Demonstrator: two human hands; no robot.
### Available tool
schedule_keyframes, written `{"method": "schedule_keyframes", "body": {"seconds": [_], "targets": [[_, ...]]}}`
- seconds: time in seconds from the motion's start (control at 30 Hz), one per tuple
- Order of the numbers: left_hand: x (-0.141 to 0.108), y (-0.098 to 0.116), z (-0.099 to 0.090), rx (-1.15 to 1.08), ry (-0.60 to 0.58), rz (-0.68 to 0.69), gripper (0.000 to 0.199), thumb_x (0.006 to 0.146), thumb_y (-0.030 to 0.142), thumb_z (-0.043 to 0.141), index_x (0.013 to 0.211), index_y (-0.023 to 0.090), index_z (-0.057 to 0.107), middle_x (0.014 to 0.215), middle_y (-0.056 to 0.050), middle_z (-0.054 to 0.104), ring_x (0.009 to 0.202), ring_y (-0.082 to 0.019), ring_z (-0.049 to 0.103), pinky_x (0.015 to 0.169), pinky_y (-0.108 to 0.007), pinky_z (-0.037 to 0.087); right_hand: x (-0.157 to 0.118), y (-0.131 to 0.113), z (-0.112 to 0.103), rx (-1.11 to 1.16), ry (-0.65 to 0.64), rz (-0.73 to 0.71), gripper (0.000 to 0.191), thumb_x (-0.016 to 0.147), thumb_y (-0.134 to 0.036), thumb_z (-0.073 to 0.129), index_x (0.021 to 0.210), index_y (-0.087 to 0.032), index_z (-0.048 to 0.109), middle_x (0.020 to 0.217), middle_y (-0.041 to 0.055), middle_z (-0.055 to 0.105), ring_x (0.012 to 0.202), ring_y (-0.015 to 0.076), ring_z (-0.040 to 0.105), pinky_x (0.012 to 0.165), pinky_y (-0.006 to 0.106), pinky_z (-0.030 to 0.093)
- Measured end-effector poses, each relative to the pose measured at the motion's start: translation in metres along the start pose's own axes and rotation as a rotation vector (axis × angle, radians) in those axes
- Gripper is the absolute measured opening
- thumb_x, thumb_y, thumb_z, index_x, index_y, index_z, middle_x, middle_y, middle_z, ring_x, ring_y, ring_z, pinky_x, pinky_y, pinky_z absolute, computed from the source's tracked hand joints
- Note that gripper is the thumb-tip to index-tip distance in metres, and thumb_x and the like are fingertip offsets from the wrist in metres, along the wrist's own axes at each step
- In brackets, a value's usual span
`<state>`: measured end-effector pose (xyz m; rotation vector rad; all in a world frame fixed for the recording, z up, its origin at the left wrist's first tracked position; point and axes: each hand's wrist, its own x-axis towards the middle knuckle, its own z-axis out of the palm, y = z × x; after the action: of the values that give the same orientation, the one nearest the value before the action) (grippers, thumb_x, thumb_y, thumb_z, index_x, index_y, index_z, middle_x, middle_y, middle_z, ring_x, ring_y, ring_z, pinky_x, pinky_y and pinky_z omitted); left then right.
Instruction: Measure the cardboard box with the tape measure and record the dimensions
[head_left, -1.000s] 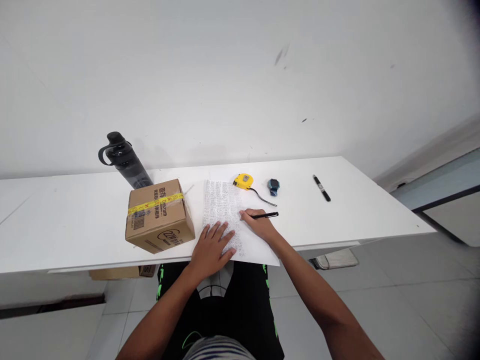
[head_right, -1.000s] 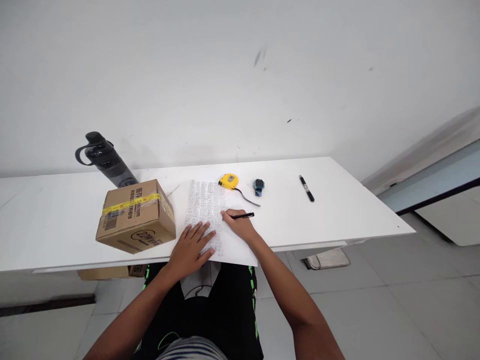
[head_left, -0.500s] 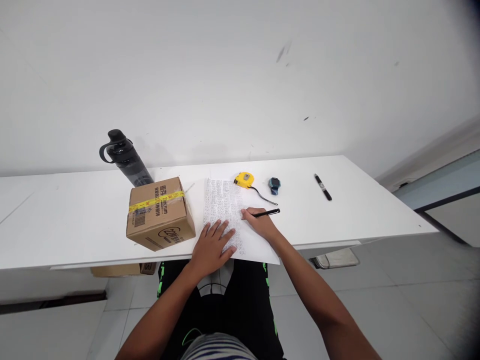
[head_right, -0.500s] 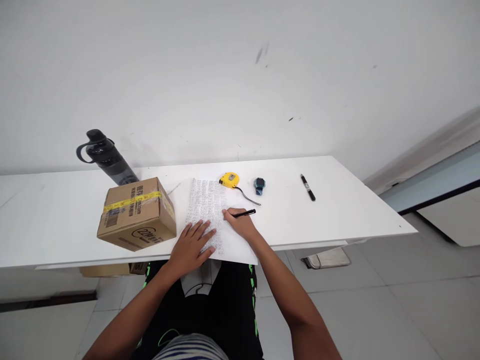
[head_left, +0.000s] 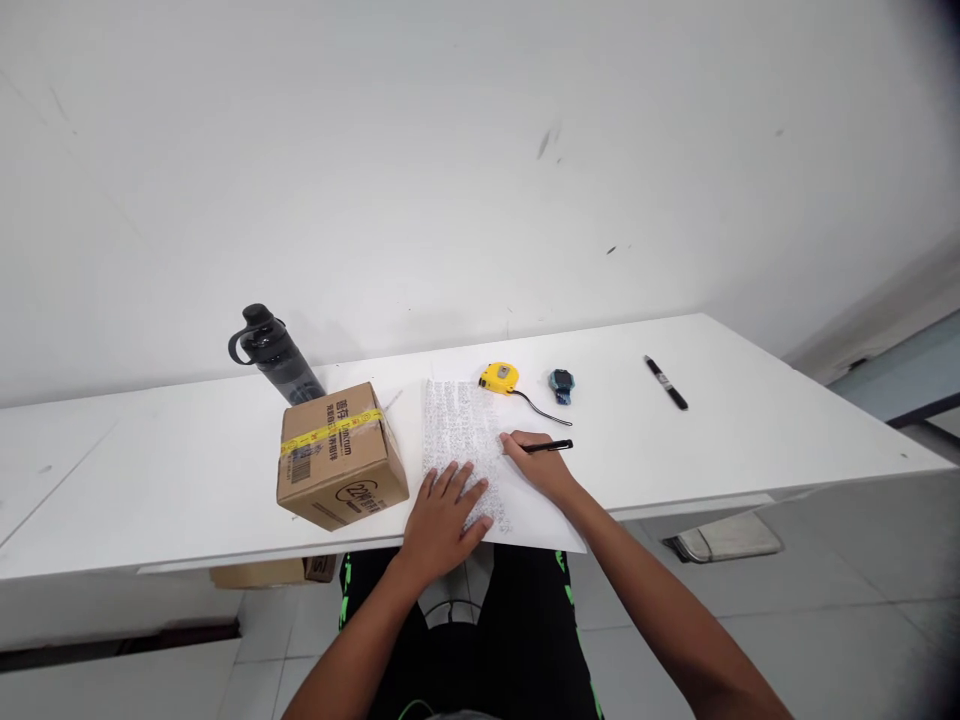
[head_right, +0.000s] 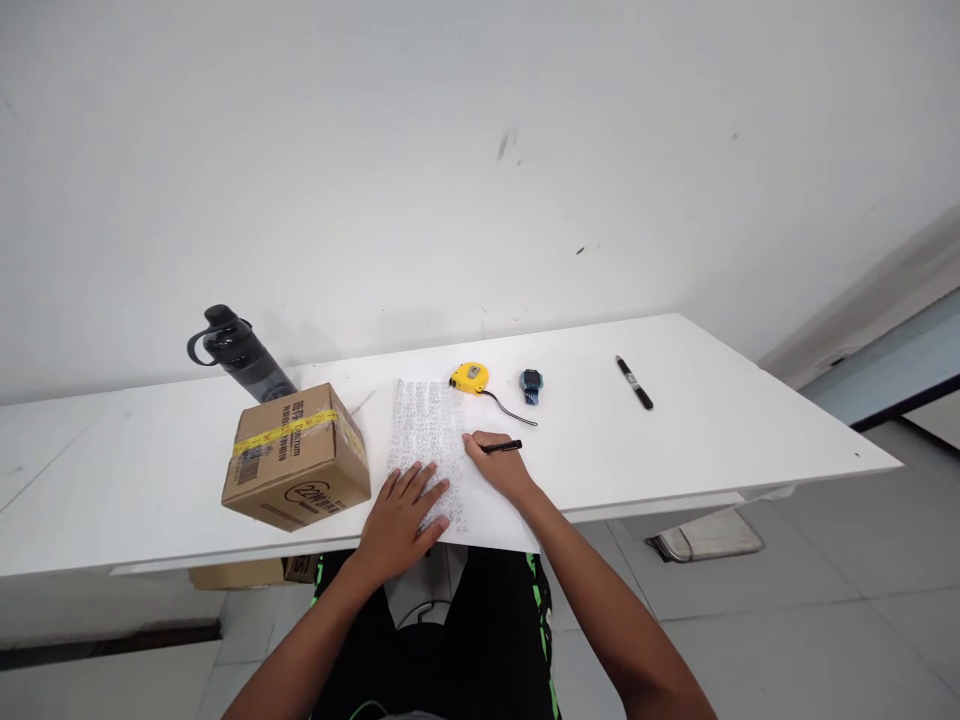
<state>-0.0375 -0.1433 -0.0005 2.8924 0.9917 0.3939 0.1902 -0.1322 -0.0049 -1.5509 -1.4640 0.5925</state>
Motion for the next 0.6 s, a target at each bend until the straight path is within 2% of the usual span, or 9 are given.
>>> {"method": "schedule_keyframes", "body": {"seconds": [0.4,0.53,0.6], "targets": [[-0.0001,-0.0007,0.0009,0.033,-0.001,0.007,0.051,0.095,0.048,0.04,0.142,0.03,0.042,0.153,-0.003,0.036,0.141,-0.026,0.031,0.114,-0.049,0.026,0.0002,-0.0001,-0.0014,0.0,-0.064,-0.041,0.044,0.088,-0.05,0.043,0.055,-0.023,0.051,0.054,-0.0001,0.056,0.056,0.017,0.05,0.057,0.03,0.039],[0.0,-0.0014,0.001,0.057,0.001,0.019,0.052,0.094,0.047,0.042,0.143,0.03,0.041,0.154,-0.004,0.035,0.141,-0.027,0.032,0.114,-0.05,0.027,0.0004,-0.0011,-0.0017,-0.024,0.023,-0.012,0.044,0.089,-0.048,0.042,0.054,-0.022,0.05,0.054,-0.0002,0.055,0.056,0.0165,0.05,0.057,0.029,0.037],[0.0002,-0.0013,0.0002,0.067,-0.009,0.019,0.051,0.095,0.046,0.041,0.143,0.03,0.04,0.154,-0.004,0.034,0.141,-0.027,0.031,0.114,-0.05,0.027,0.0008,-0.0017,-0.0022,-0.032,0.028,0.0,0.044,0.089,-0.047,0.042,0.054,-0.022,0.049,0.054,-0.0002,0.055,0.057,0.0164,0.051,0.057,0.029,0.037]]}}
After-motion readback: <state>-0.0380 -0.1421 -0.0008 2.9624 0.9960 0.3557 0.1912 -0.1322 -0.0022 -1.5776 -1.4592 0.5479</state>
